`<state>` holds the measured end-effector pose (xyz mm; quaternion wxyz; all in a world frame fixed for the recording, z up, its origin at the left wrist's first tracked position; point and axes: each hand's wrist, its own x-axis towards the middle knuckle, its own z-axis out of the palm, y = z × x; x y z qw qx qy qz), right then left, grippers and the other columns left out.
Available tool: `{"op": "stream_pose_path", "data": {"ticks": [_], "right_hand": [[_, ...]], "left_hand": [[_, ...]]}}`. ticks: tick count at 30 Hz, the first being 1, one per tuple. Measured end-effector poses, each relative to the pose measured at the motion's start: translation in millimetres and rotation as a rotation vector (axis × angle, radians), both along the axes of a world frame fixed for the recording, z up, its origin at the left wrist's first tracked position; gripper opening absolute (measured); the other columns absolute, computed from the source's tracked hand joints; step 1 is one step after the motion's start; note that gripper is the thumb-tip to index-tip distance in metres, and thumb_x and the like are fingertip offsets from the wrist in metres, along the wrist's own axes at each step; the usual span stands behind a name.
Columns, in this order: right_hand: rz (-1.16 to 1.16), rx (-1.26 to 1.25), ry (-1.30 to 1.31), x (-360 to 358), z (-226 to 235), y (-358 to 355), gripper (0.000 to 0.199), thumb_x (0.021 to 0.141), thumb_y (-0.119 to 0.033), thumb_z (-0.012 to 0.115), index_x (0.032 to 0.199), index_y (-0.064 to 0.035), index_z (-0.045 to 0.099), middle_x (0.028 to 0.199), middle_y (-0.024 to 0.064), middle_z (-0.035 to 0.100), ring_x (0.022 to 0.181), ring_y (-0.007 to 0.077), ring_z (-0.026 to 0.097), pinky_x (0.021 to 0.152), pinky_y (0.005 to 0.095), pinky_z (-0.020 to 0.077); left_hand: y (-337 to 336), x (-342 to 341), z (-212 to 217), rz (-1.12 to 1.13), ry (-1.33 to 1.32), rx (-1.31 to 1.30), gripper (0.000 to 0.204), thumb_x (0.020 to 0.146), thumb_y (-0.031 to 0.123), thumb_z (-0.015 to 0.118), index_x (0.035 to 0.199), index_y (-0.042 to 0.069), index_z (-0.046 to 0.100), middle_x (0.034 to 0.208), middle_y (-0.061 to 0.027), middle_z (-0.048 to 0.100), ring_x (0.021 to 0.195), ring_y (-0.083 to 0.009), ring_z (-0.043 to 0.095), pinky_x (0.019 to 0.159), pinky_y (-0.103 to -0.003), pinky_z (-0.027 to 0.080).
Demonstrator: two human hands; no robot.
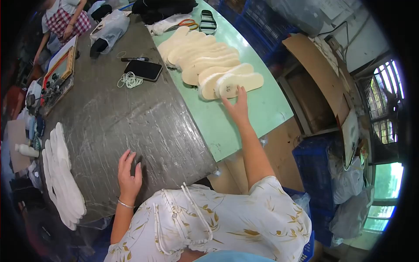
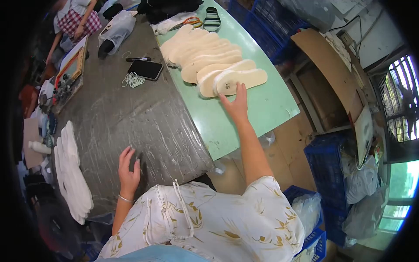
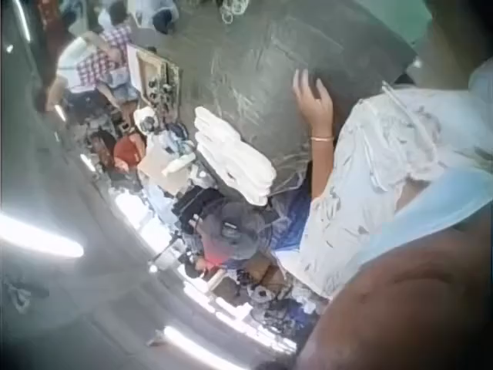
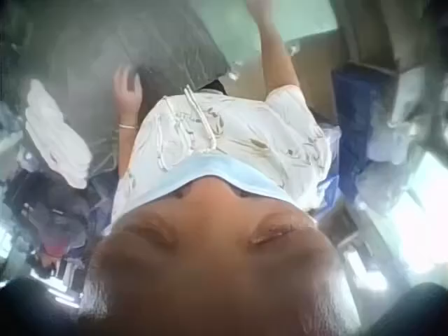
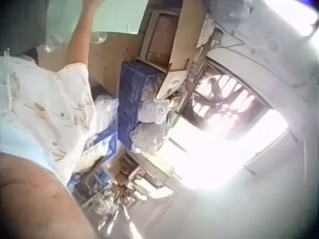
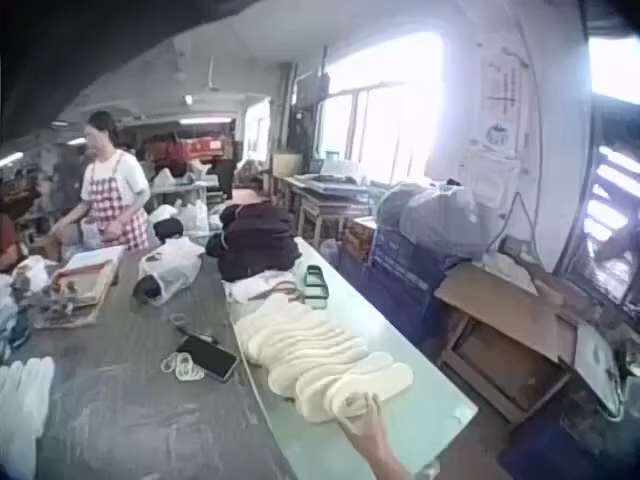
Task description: Pairing shoe insoles, stacking them together, and placing the stack into a plastic bag.
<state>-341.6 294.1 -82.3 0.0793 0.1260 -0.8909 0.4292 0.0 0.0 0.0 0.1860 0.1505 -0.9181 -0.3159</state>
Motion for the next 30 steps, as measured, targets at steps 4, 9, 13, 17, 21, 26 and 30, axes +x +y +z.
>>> {"op": "stream_pose_path", "data": {"ticks": [4, 9, 13, 17, 21, 26, 30], "right_hand": [[-0.019, -0.098, 0.046, 6.5, 7.0, -31.2, 0.097, 0.077, -0.04, 0.077, 0.146, 0.0055, 0.026, 0.152, 0.0312, 0.02, 0.142, 0.0423, 0.022, 0.114, 0.0448, 0.0264], [0.035, 0.29, 0.312, -17.8, -24.6, -58.0, 0.078, 0.087, -0.024, 0.064, 0.144, 0.0123, 0.025, 0.15, 0.0336, 0.026, 0.141, 0.0455, 0.022, 0.118, 0.0476, 0.0194], [-0.061, -0.016, 0.157, -12.7, -39.0, -33.2, 0.061, 0.097, -0.022, 0.044, 0.145, 0.0108, 0.026, 0.151, 0.0311, 0.026, 0.141, 0.0434, 0.023, 0.118, 0.0443, 0.017], [0.153, 0.158, 0.192, 35.3, -30.0, -56.2, 0.057, 0.098, -0.016, 0.042, 0.147, 0.0081, 0.024, 0.152, 0.0309, 0.024, 0.142, 0.0458, 0.019, 0.118, 0.0466, 0.0142], [0.193, 0.226, 0.219, 24.5, -28.5, -60.2, 0.062, 0.1, -0.025, 0.049, 0.147, 0.0072, 0.025, 0.152, 0.0293, 0.025, 0.143, 0.042, 0.021, 0.117, 0.0454, 0.0166], [0.162, -0.057, 0.228, 27.9, -2.2, -44.9, 0.06, 0.1, -0.028, 0.051, 0.145, 0.0062, 0.031, 0.149, 0.0255, 0.034, 0.139, 0.0373, 0.032, 0.114, 0.0444, 0.0253], [0.152, -0.039, 0.314, 66.2, 36.5, -71.7, 0.047, 0.099, -0.019, 0.051, 0.137, 0.0073, 0.042, 0.143, 0.0226, 0.043, 0.133, 0.0359, 0.041, 0.111, 0.0428, 0.0314]], "left_hand": [[-3.5, 1.0, 0.9, 0.026, 0.007, -0.018, 0.034, 0.084, 0.003, 0.062, 0.118, -0.001, 0.061, 0.13, -0.0202, 0.054, 0.117, -0.0372, 0.055, 0.098, -0.041, 0.044], [-11.5, 7.9, -5.2, 0.082, 0.073, -0.03, 0.034, 0.081, 0.005, 0.066, 0.115, 0.004, 0.063, 0.13, -0.019, 0.055, 0.116, -0.0371, 0.056, 0.095, -0.041, 0.047], [-26.6, 24.3, -12.5, 0.15, 0.061, -0.017, 0.035, 0.081, 0.006, 0.067, 0.116, 0.005, 0.062, 0.13, -0.0158, 0.055, 0.115, -0.0359, 0.055, 0.096, -0.04, 0.047], [-54.3, 80.1, -6.0, 0.407, 0.045, -0.076, 0.037, 0.082, 0.007, 0.066, 0.118, 0.005, 0.06, 0.131, -0.0151, 0.055, 0.117, -0.0361, 0.054, 0.097, -0.04, 0.046], [-102.2, 158.1, -13.1, 0.716, 0.004, -0.314, 0.043, 0.08, 0.013, 0.068, 0.12, 0.003, 0.057, 0.125, -0.0192, 0.057, 0.115, -0.0383, 0.055, 0.096, -0.045, 0.045], [-180.4, 265.6, -26.1, 1.232, -0.093, -0.522, 0.041, 0.081, 0.021, 0.068, 0.113, -0.004, 0.06, 0.111, -0.0252, 0.06, 0.105, -0.0414, 0.057, 0.092, -0.045, 0.046], [-208.7, 301.8, -15.3, 1.334, -0.311, -0.071, 0.024, 0.078, 0.026, 0.066, 0.082, 0.003, 0.072, 0.092, -0.0191, 0.068, 0.085, -0.0357, 0.066, 0.077, -0.043, 0.052]]}}
